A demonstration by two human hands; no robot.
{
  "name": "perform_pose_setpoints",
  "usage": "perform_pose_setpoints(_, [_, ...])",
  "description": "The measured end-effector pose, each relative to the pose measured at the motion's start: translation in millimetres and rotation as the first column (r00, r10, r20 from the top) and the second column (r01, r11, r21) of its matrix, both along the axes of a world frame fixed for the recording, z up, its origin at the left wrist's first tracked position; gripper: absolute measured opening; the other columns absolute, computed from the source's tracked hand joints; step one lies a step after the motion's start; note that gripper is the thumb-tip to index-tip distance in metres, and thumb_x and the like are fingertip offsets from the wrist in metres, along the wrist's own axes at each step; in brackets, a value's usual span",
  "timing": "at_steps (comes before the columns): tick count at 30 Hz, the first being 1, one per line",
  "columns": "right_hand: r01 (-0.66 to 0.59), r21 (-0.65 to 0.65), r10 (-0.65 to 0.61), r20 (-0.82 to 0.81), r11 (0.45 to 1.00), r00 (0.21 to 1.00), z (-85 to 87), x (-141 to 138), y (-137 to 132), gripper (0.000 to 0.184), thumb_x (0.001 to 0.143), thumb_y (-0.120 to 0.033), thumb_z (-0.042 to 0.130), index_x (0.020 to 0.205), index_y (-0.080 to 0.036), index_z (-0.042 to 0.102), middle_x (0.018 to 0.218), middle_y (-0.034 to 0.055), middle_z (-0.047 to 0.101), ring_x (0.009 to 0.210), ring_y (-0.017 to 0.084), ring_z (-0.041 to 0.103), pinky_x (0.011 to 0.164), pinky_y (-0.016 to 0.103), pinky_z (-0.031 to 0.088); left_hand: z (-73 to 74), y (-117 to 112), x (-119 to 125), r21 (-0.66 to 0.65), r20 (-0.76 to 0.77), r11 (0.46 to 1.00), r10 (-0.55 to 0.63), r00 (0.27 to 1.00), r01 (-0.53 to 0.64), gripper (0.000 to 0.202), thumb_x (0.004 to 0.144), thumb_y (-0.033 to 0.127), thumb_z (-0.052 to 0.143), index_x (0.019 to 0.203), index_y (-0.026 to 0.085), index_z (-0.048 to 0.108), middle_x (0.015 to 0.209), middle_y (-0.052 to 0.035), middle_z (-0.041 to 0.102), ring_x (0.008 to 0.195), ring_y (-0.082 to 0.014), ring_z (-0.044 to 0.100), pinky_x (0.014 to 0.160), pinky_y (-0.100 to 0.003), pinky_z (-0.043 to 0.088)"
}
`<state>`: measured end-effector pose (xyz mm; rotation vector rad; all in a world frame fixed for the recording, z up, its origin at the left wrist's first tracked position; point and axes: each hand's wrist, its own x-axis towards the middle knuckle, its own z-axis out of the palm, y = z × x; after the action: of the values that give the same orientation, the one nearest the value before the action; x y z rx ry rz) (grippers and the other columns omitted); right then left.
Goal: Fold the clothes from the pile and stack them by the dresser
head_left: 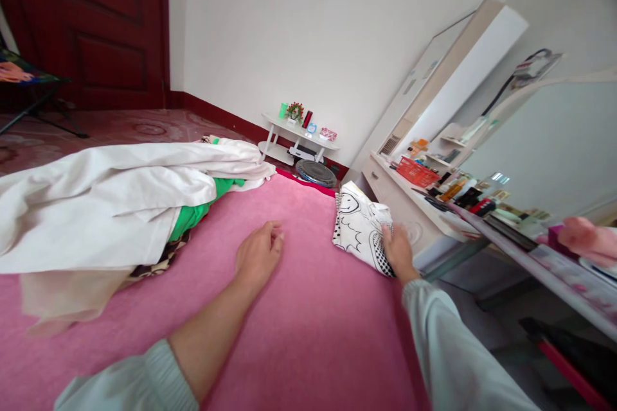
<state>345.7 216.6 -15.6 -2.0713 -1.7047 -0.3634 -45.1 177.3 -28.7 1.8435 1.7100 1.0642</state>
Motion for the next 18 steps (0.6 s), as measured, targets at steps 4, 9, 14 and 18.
perform_pose_setpoints(4, [-0.284,-0.095,0.294,0.110,0.954,0.950,-6.2,-18.2,-40.6,0.056,0.094,-0.048,0.027,0.145,-0.024,0.030,0.153,0.0056,0.027,0.139,0.023,0.026,0.111,0.043,0.025,0.1,-0.2,0.2,0.003,0.002,1.000,-0.004,1.000,0.004,0.028,0.089,0.030,0.045,0.114,0.024,0.055,0.098,-0.0001,0.069,0.090,-0.0184,0.062,0.073,-0.028,0.042])
perform_pose_setpoints(9, [-0.247,-0.139,0.268,0.161,0.959,0.950,3.7,-34.4,-63.8,0.049,0.093,-0.042,0.036,0.138,-0.024,0.043,0.149,0.0084,0.035,0.134,0.026,0.036,0.109,0.048,0.028,0.9,-0.4,0.3,-0.012,-0.001,1.000,0.001,1.000,-0.001,0.026,0.089,0.030,0.045,0.111,0.025,0.058,0.100,-0.0006,0.069,0.094,-0.0188,0.062,0.075,-0.028,0.043])
perform_pose_setpoints(14, [-0.346,-0.168,0.366,0.105,0.923,0.925,1.2,-88.6,-70.4,0.050,0.093,-0.043,0.035,0.138,-0.022,0.043,0.149,0.0077,0.035,0.138,0.024,0.029,0.114,0.048,0.015,1.6,-0.6,-0.5,-0.009,-0.007,1.000,-0.016,1.000,0.016,0.026,0.088,0.028,0.046,0.111,0.025,0.058,0.101,-0.0017,0.069,0.094,-0.0190,0.062,0.078,-0.028,0.043])
perform_pose_setpoints(18, [-0.287,-0.320,0.312,0.029,0.903,0.950,-13.4,-126.8,-73.8,0.064,0.092,-0.051,0.034,0.147,-0.019,0.025,0.154,0.0083,0.020,0.143,0.023,0.012,0.114,0.049,0.008,0.0,0.1,-1.2,-0.008,-0.006,1.000,-0.027,1.000,0.027,0.027,0.088,0.028,0.046,0.111,0.024,0.059,0.103,-0.0029,0.069,0.096,-0.0199,0.061,0.080,-0.030,0.044])
